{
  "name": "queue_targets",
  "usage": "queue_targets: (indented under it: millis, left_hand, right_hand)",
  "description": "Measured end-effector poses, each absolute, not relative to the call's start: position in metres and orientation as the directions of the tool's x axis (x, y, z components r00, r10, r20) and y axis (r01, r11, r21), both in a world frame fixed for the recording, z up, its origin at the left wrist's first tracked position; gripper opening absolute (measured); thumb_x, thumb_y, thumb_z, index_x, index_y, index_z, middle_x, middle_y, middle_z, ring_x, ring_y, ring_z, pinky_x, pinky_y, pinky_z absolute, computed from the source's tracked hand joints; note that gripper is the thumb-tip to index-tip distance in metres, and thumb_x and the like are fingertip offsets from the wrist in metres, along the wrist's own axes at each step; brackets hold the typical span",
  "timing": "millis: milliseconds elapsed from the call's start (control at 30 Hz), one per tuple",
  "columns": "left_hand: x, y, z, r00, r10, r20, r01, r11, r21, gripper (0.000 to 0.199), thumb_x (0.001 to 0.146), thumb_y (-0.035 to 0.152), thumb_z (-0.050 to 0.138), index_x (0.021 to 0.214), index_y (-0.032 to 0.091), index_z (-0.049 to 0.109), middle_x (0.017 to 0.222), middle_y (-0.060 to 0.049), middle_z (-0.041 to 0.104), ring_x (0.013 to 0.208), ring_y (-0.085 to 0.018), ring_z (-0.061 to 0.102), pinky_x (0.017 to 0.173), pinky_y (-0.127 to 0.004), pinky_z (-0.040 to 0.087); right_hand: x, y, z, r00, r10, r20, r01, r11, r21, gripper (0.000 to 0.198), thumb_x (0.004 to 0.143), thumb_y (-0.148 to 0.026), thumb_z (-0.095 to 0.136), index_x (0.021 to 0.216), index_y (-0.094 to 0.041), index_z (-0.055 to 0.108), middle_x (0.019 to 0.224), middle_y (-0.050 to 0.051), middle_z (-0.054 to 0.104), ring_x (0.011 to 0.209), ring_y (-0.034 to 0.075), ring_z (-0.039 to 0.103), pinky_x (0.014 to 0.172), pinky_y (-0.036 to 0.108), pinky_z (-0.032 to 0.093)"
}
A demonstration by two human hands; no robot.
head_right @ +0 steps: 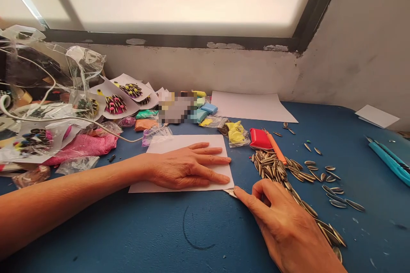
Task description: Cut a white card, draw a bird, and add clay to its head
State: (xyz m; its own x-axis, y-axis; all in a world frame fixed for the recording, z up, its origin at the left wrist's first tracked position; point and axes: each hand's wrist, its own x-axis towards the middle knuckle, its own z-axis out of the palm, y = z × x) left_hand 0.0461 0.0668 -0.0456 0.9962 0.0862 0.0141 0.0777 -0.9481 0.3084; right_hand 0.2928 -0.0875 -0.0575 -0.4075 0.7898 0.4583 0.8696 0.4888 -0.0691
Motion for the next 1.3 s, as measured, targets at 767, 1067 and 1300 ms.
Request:
queue_targets:
  millis: [767, 1067, 1300]
  left_hand:
    - [0.049, 0.065, -0.049, 0.990, 0.130, 0.061, 0.104, -0.942, 0.319, 0.047, 0.105, 0.036, 0.025, 0.148, 0.028, 0.041, 0.161, -0.004, 0.027, 0.151, -0.023, 0.018, 0.123, -0.050, 0.009]
    - [0.064, 0.057, -0.047, 0.954, 0.244, 0.172, 0.189, -0.940, 0.285, 0.038, 0.098, 0.017, 0.037, 0.127, 0.022, 0.061, 0.145, -0.010, 0.050, 0.137, -0.023, 0.043, 0.117, -0.045, 0.028]
    - [0.049, 0.063, -0.045, 0.987, 0.157, 0.019, 0.143, -0.940, 0.308, 0.050, 0.105, 0.042, 0.027, 0.151, 0.027, 0.035, 0.163, -0.002, 0.020, 0.152, -0.022, 0.013, 0.123, -0.046, 0.008]
  right_hand:
    - [0.273, -0.084, -0.048, -0.408, 0.756, 0.511, 0.863, 0.503, -0.055, 0.029, 0.101, -0.026, 0.040, 0.105, -0.021, 0.069, 0.085, 0.004, 0.062, 0.070, 0.010, 0.066, 0.062, 0.017, 0.052]
    - [0.286, -0.079, -0.048, -0.389, 0.748, 0.537, 0.885, 0.465, -0.007, 0.031, 0.102, -0.035, 0.041, 0.095, -0.023, 0.068, 0.084, 0.003, 0.066, 0.073, 0.012, 0.069, 0.065, 0.019, 0.054]
    - [0.296, -0.083, -0.050, -0.368, 0.795, 0.482, 0.876, 0.471, -0.108, 0.024, 0.100, -0.036, 0.045, 0.102, -0.028, 0.068, 0.087, 0.001, 0.065, 0.074, 0.011, 0.068, 0.064, 0.016, 0.054]
